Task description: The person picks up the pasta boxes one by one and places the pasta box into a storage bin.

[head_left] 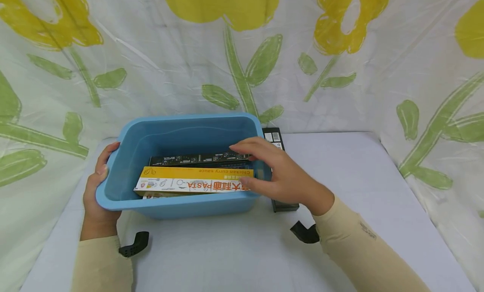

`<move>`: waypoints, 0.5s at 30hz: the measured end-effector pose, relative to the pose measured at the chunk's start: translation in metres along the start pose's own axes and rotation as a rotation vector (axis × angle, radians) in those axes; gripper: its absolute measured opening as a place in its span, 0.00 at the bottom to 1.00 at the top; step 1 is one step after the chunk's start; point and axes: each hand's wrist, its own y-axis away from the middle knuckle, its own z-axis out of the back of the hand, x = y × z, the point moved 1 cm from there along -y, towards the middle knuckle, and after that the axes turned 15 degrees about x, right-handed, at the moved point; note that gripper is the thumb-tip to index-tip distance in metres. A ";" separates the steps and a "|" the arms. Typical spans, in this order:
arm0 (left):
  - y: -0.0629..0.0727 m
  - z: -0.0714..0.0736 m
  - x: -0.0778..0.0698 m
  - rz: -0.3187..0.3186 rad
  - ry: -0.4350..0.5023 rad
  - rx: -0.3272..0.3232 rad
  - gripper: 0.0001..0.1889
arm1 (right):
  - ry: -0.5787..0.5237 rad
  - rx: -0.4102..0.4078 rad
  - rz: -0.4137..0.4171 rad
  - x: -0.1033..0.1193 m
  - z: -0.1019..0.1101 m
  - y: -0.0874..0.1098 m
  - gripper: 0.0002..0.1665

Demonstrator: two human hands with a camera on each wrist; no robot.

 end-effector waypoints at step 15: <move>0.000 0.000 0.000 0.005 0.018 0.003 0.34 | -0.035 -0.146 0.004 -0.003 -0.002 0.021 0.39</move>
